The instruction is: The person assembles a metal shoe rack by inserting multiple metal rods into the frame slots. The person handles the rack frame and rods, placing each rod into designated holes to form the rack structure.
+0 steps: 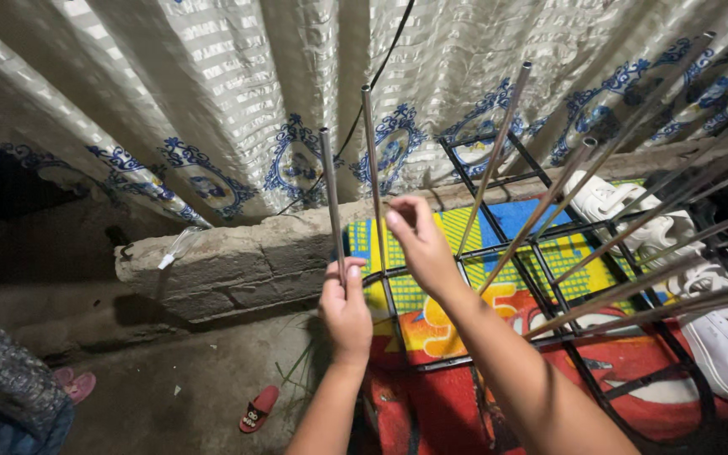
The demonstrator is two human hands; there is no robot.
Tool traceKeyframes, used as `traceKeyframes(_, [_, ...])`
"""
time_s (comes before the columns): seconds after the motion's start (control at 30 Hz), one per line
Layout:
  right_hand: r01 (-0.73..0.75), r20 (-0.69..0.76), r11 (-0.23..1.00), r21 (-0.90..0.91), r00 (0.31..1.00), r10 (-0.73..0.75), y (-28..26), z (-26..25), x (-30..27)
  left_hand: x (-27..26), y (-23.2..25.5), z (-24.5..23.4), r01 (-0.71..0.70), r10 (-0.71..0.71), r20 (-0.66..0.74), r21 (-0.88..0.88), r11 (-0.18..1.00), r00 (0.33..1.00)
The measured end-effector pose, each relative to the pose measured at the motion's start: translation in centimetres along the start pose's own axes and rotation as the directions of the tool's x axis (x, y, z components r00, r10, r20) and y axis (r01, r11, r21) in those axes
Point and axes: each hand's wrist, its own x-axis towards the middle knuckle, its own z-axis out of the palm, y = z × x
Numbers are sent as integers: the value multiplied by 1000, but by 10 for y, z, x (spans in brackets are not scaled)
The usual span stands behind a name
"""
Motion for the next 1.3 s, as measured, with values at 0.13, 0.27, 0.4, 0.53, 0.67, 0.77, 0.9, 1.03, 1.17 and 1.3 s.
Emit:
traceKeyframes(0.13, [44, 223, 911, 410, 964, -147, -77, -5, -7, -2, 23, 13, -106, 111, 167, -41, 994, 980])
traceKeyframes(0.27, [26, 278, 893, 450, 946, -168, -132, -5, -8, -4, 33, 27, -77, 85, 260, -40, 996, 962])
traceKeyframes(0.4, [29, 301, 899, 436, 937, -177, -143, 0, -6, -10, 35, 35, -17, 40, 318, -77, 997, 947])
traceKeyframes(0.53, [-75, 273, 865, 496, 959, -73, -129, 6, -8, -12, 31, 36, -3, 56, 400, -133, 991, 915])
traceKeyframes(0.67, [-13, 187, 879, 477, 979, -86, -117, 6, -12, -13, 21, 43, 7, 59, 429, -152, 988, 901])
traceKeyframes(0.77, [17, 145, 873, 488, 984, -101, -113, 4, -12, -14, 14, 44, -21, 68, 432, -111, 994, 899])
traceKeyframes(0.9, [15, 117, 851, 526, 989, -90, -112, 1, -12, -14, 9, 44, -75, 78, 414, -23, 997, 907])
traceKeyframes(1.03, [41, 104, 854, 518, 988, -110, -111, 1, -16, -13, 11, 44, -109, 112, 420, -32, 994, 900])
traceKeyframes(1.17, [48, 120, 847, 530, 984, -130, -112, -2, -19, -15, 15, 43, -92, 124, 437, -95, 991, 891])
traceKeyframes(1.3, [4, 132, 846, 533, 987, -88, -113, -4, -21, -17, 16, 40, -28, 33, 455, -18, 999, 890])
